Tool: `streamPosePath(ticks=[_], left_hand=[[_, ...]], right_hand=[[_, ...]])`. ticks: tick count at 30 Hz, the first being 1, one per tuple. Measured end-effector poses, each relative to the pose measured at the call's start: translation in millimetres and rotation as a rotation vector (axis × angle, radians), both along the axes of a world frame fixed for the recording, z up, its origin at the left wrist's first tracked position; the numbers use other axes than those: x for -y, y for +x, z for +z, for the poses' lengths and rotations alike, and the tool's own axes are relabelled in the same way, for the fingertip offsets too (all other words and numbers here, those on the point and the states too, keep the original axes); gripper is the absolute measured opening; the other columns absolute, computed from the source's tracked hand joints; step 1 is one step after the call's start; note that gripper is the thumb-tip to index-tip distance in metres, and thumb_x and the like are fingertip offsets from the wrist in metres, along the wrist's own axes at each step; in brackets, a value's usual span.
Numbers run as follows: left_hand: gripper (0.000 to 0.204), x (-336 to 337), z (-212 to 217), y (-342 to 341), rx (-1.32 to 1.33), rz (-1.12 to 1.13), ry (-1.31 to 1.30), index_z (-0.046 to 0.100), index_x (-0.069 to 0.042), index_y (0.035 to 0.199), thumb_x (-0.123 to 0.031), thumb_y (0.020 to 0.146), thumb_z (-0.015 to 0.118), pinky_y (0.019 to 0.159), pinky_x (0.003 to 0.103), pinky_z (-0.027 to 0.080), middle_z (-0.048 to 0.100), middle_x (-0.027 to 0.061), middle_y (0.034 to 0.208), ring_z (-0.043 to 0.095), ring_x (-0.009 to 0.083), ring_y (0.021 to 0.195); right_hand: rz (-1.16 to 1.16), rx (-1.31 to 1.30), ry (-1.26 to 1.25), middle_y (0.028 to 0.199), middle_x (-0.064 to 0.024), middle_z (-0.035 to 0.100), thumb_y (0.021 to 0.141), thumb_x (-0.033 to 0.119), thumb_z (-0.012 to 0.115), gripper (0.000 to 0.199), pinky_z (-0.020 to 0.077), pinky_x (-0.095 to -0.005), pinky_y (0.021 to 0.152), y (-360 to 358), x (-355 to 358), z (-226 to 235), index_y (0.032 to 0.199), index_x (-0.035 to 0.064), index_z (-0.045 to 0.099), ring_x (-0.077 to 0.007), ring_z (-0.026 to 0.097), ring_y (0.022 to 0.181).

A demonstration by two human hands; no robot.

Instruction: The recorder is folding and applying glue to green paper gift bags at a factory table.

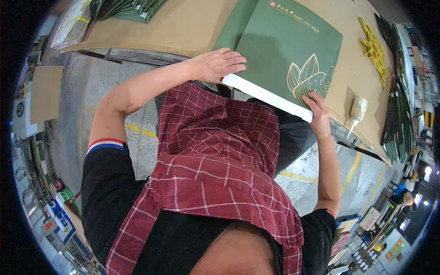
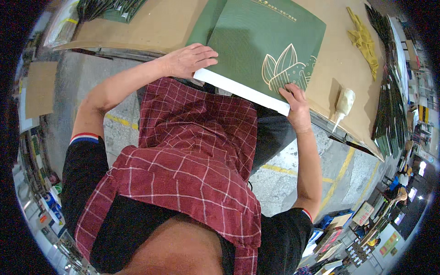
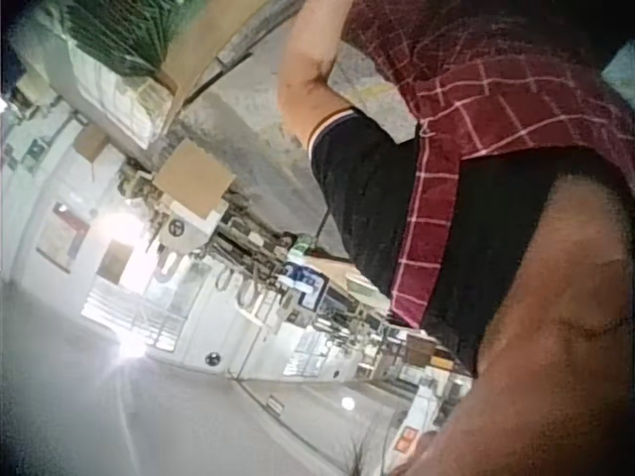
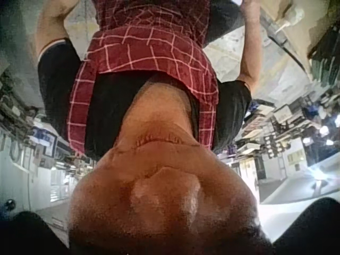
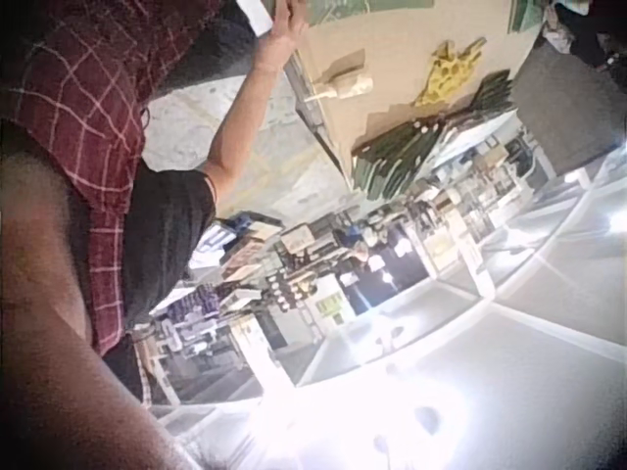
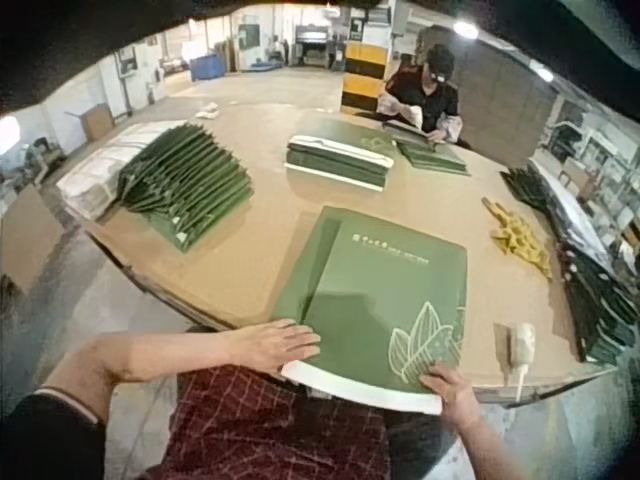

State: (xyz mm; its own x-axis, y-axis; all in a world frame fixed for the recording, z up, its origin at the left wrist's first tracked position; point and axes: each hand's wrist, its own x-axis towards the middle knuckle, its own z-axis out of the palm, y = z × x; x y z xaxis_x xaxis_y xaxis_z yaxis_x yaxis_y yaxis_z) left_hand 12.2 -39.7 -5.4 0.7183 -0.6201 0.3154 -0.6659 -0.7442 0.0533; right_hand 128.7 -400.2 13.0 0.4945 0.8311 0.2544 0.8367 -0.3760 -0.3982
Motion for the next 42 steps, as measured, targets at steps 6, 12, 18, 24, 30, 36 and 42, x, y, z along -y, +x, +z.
streamPosePath(ticks=[6, 12, 18, 24, 30, 36, 42], left_hand=[[0.041, 1.4, 0.3, 12.6, -0.071, 0.076, -0.163, 0.051, -0.005, 0.106, -0.017, 0.069, 0.062, 0.088, 0.034, 0.039, 0.053, 0.0067, 0.108, 0.048, 0.0226, 0.104], [0.041, 9.6, -4.1, 15.5, -0.241, 0.362, -0.589, 0.052, -0.005, 0.104, -0.028, 0.072, 0.064, 0.073, 0.033, 0.047, 0.061, 0.0073, 0.090, 0.058, 0.0237, 0.083], [0.072, 40.7, 0.8, 30.6, -0.256, 0.825, -0.672, 0.034, -0.006, 0.122, -0.050, 0.071, 0.061, 0.063, 0.037, 0.049, 0.058, 0.0167, 0.093, 0.059, 0.0271, 0.085], [0.072, 68.6, 21.5, 41.5, 0.469, 0.793, 0.068, 0.033, -0.020, 0.129, -0.038, 0.068, 0.068, 0.088, 0.047, 0.036, 0.042, 0.0129, 0.115, 0.043, 0.0211, 0.111], [0.053, 122.1, 12.5, 98.1, 0.123, 0.231, -0.002, 0.031, -0.028, 0.132, -0.044, 0.084, 0.045, 0.102, 0.052, 0.017, 0.024, -0.0035, 0.140, 0.025, 0.0164, 0.128], [0.053, 127.4, -5.8, 116.6, -0.162, 0.227, 0.109, 0.031, -0.023, 0.133, -0.049, 0.087, 0.031, 0.100, 0.059, 0.012, 0.021, 0.0054, 0.142, 0.020, 0.0233, 0.130], [0.056, 132.8, 2.5, 114.2, -0.367, 0.244, 0.147, 0.034, -0.019, 0.131, -0.053, 0.087, 0.027, 0.101, 0.057, 0.012, 0.019, 0.0063, 0.143, 0.016, 0.0239, 0.132]], right_hand=[[-0.093, -0.043, 0.025, 0.103, -0.0111, 0.057, 0.060, -0.004, 0.058, 0.040, 0.0423, -0.0365, 0.085, -3.6, -8.4, 13.3, 0.099, 0.0059, 0.059, -0.0310, 0.053, 0.096], [-0.192, -0.149, -0.058, 0.093, -0.0119, 0.061, 0.063, 0.002, 0.062, 0.034, 0.0428, -0.0362, 0.081, 9.7, -14.8, 22.5, 0.096, 0.0054, 0.060, -0.0280, 0.055, 0.092], [-0.566, -0.478, -0.119, 0.083, -0.0161, 0.064, 0.067, 0.035, 0.071, 0.048, 0.0470, -0.0344, 0.068, 35.7, -30.6, 24.3, 0.098, 0.0000, 0.060, -0.0257, 0.062, 0.074], [-0.503, -0.553, -0.181, 0.085, -0.0156, 0.064, 0.066, 0.037, 0.071, 0.051, 0.0471, -0.0341, 0.070, 66.0, -32.7, 19.4, 0.097, -0.0019, 0.061, -0.0258, 0.062, 0.077], [-0.545, -0.573, -0.288, 0.087, -0.0179, 0.064, 0.064, 0.043, 0.070, 0.056, 0.0475, -0.0357, 0.071, 61.1, -48.4, 18.8, 0.098, -0.0012, 0.061, -0.0284, 0.062, 0.082], [-0.653, -0.872, 0.203, 0.067, -0.0093, 0.059, 0.079, 0.034, 0.060, 0.039, 0.0450, -0.0314, 0.054, 50.3, -6.7, 5.3, 0.094, -0.0019, 0.056, -0.0177, 0.057, 0.057], [-0.400, 0.581, 0.156, 0.124, -0.0102, 0.045, 0.071, 0.025, 0.063, 0.047, 0.0286, -0.0456, 0.096, 30.4, -56.5, 25.9, 0.114, 0.0126, 0.049, -0.0284, 0.041, 0.115]])
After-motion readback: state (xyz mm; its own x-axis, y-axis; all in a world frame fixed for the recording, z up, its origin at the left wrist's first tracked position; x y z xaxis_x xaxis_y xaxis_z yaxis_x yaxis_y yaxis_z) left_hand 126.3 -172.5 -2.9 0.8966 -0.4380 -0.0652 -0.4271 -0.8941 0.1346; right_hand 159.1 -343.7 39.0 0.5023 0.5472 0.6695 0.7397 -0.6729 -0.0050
